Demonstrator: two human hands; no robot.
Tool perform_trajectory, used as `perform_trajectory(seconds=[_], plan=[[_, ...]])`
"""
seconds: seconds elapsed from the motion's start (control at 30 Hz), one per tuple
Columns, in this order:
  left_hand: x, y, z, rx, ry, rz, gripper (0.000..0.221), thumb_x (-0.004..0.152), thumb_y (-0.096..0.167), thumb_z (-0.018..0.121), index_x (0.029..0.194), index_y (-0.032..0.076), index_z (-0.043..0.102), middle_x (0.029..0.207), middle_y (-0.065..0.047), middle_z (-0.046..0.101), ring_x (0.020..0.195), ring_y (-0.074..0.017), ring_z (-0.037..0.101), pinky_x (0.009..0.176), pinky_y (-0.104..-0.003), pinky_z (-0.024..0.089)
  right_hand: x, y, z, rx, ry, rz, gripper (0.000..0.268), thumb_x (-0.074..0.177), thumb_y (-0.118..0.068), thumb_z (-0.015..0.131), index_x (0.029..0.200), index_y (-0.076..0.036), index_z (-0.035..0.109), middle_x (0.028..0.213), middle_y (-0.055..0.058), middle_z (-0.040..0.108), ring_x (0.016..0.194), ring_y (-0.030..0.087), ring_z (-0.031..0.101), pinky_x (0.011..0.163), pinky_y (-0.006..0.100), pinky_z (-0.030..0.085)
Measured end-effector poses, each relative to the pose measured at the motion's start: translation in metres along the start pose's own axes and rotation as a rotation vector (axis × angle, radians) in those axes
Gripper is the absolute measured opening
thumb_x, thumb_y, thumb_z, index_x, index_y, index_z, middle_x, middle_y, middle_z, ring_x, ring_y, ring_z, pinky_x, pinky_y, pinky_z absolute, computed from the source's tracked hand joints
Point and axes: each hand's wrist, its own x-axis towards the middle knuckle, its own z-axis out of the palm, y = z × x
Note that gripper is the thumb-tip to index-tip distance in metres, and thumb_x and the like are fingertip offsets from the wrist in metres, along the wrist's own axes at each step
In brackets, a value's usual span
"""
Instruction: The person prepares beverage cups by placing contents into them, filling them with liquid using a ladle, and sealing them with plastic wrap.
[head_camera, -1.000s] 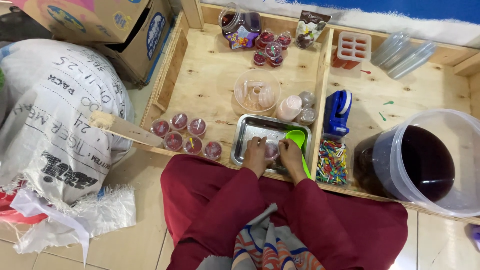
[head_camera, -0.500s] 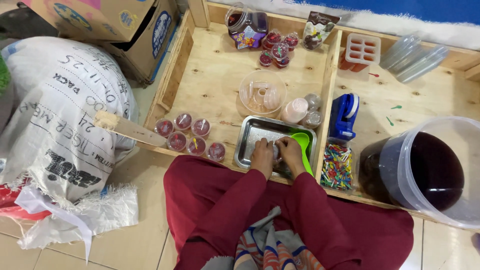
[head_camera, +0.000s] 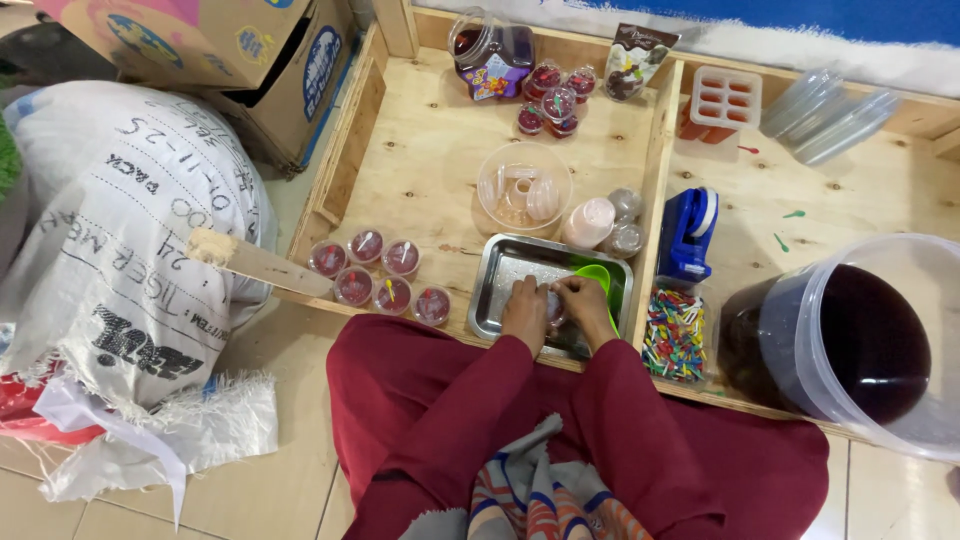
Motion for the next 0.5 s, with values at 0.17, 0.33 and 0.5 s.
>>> perform_trajectory(seconds=[0.17, 0.33, 0.5], plan=[[0.004, 0.007, -0.004, 0.061, 0.021, 0.012, 0.019, 0.085, 0.008, 0.068, 0.103, 0.003, 0.071, 0.094, -0.010, 0.056, 0.087, -0.0270, 0.059, 0.067, -0.033, 0.056, -0.013, -0.007, -0.012, -0.002, 0.044, -0.025, 0.020, 0.089, -0.032, 0.075, 0.104, -0.022, 0.083, 0.100, 0.012, 0.079, 0.108, 0.036, 0.071, 0.090, 0.046, 0.055], [0.002, 0.000, 0.006, 0.043, -0.003, 0.028, 0.019, 0.090, 0.004, 0.062, 0.106, 0.002, 0.071, 0.094, -0.009, 0.055, 0.088, -0.0269, 0.058, 0.065, -0.033, 0.055, -0.034, -0.010, -0.014, 0.314, 0.023, 0.087, 0.021, 0.092, -0.011, 0.072, 0.111, -0.006, 0.079, 0.096, 0.022, 0.075, 0.081, 0.032, 0.074, 0.063, 0.041, 0.065], [-0.001, -0.008, 0.027, 0.020, -0.007, 0.029, 0.022, 0.090, 0.006, 0.062, 0.109, 0.001, 0.070, 0.095, -0.010, 0.055, 0.089, -0.0282, 0.059, 0.066, -0.035, 0.057, -0.019, 0.011, -0.008, 0.055, 0.082, 0.001, 0.017, 0.090, -0.022, 0.075, 0.105, -0.020, 0.083, 0.098, 0.013, 0.078, 0.100, 0.036, 0.073, 0.083, 0.048, 0.058]])
